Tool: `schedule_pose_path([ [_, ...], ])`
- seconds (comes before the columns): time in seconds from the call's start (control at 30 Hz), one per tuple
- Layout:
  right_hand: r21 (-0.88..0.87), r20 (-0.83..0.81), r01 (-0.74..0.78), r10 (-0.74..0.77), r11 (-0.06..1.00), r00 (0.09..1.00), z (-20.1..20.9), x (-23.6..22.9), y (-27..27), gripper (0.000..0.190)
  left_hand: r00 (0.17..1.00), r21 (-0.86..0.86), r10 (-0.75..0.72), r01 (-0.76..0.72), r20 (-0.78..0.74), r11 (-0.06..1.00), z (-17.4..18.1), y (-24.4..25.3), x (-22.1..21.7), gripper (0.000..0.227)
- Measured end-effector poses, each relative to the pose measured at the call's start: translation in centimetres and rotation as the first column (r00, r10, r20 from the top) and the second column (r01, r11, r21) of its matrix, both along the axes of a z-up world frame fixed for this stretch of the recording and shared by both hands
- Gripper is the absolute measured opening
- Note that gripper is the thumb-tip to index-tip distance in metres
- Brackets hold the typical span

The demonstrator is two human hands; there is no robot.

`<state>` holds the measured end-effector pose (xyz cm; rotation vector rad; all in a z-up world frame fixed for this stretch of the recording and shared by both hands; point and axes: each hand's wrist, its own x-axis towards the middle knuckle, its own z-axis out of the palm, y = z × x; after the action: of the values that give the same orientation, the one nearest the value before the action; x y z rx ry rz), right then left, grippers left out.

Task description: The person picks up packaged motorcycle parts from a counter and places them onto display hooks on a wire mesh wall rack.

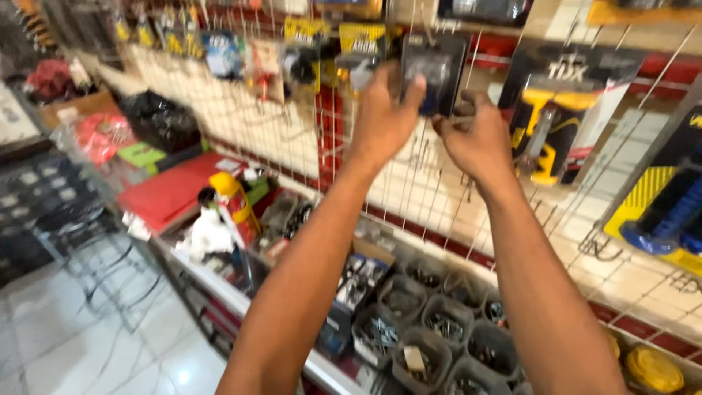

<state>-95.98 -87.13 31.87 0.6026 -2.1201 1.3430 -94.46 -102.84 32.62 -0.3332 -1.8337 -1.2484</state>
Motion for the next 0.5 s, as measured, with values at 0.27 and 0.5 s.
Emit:
schedule_pose_path([
  [0.27,-0.023,0.062,-0.012,0.013,1.0,0.998,1.1,-1.6,-1.9,0.04,0.982,-0.018,-0.149,0.152,0.116,0.988,-1.3,-1.3,-2.9,0.05],
  [0.5,-0.228,0.16,-0.163,0.202,0.96,0.966,1.0,-1.8,-3.6,0.038,0.961,0.097,-0.273,0.268,0.043,0.959,-1.5,-2.1,-4.0,0.049],
])
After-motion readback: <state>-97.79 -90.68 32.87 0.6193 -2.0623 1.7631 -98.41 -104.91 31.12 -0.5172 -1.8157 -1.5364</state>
